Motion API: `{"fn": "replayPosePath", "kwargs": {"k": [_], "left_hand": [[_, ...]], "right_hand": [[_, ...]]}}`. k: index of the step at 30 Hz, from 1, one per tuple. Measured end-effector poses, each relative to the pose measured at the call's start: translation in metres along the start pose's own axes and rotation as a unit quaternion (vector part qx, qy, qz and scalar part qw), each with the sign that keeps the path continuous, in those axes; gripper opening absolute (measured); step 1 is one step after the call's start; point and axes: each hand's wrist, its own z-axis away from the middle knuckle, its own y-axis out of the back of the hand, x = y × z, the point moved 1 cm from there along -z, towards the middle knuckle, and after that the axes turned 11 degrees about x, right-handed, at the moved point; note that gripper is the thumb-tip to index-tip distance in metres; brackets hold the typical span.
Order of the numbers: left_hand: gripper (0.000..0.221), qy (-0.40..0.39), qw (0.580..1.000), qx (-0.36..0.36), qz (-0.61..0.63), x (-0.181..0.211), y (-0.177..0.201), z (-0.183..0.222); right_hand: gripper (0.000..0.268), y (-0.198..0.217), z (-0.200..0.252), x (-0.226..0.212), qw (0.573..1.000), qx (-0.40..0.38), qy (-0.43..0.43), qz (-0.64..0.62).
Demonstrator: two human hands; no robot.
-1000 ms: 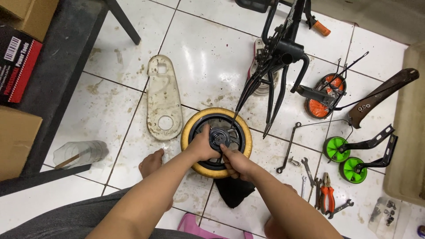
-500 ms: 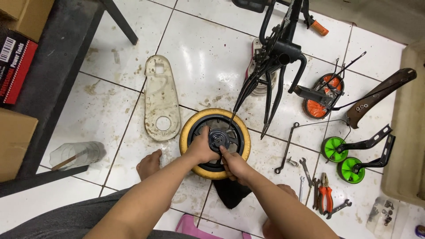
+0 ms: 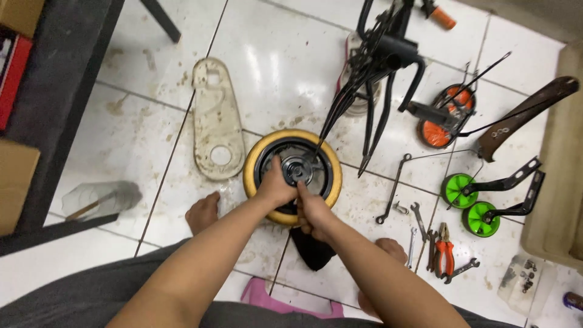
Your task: Removing the rear wheel and chain guard from a small bicycle.
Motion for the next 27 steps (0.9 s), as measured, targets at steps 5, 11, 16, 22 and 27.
{"fn": "replayPosePath", "kwargs": {"k": [5, 11, 16, 22, 27], "left_hand": [[0.098, 0.0, 1.0, -0.02, -0.006, 0.025, 0.014, 0.01], [0.112, -0.016, 0.997, -0.078, -0.018, 0.028, 0.025, 0.012], [0.121, -0.02, 0.992, -0.126, -0.003, 0.033, 0.037, 0.012], [0.126, -0.064, 0.989, -0.125, -0.05, 0.032, 0.042, 0.012], [0.121, -0.079, 0.992, -0.094, -0.019, 0.025, 0.032, 0.018]], "right_hand": [[0.053, 0.015, -0.006, -0.013, 0.999, -0.007, -0.014, 0.033], [0.056, 0.035, -0.023, -0.02, 0.993, -0.043, -0.02, 0.107], [0.062, 0.052, -0.044, -0.013, 0.986, -0.045, 0.012, 0.159], [0.063, 0.055, -0.041, -0.016, 0.982, -0.041, 0.042, 0.178], [0.057, 0.039, -0.028, -0.011, 0.993, -0.013, 0.025, 0.113]]}}
